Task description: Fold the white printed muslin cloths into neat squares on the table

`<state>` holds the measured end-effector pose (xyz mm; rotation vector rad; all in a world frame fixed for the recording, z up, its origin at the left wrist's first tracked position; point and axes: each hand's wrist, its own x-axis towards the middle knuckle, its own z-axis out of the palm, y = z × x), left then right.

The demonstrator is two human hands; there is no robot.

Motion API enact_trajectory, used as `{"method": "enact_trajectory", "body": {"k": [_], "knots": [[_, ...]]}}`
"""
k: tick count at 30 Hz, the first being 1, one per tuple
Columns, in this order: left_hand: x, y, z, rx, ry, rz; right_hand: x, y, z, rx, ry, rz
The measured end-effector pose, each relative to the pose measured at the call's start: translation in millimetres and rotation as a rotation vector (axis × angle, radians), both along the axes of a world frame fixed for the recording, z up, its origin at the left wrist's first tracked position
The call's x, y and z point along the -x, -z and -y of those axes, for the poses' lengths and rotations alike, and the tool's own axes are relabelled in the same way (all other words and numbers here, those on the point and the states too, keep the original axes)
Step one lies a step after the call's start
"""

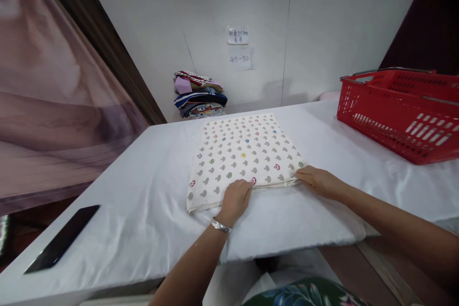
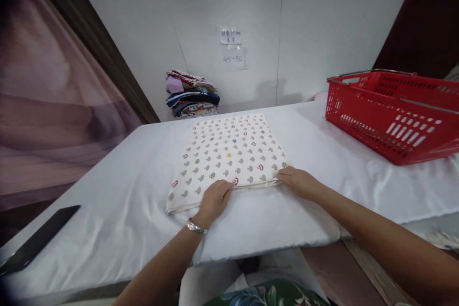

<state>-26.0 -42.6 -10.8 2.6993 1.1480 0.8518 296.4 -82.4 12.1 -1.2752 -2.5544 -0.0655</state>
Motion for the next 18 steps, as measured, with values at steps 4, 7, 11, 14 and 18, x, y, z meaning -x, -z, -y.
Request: {"method": "enact_trajectory", "body": {"k": [4,7,11,14,18], "knots": [[0.1,-1.1,0.7,0.015,-0.007,0.000,-1.7,3.0,-4.1,-0.075,0.065,-0.015],[0.0,-2.2,1.2,0.023,-0.010,0.001,-0.9,3.0,-7.8,-0.105,0.146,-0.016],[0.0,-2.5,1.3,0.010,-0.003,0.013,2.2,0.4,-10.0,-0.088,0.186,-0.029],[0.3,-2.4,1.3,0.023,-0.006,0.005,1.6,-2.3,-9.4,-0.101,0.161,-0.057],[0.3,-2.7,1.3,0.040,-0.009,0.001,-1.0,-7.5,-10.6,-0.098,0.152,-0.066]]}}
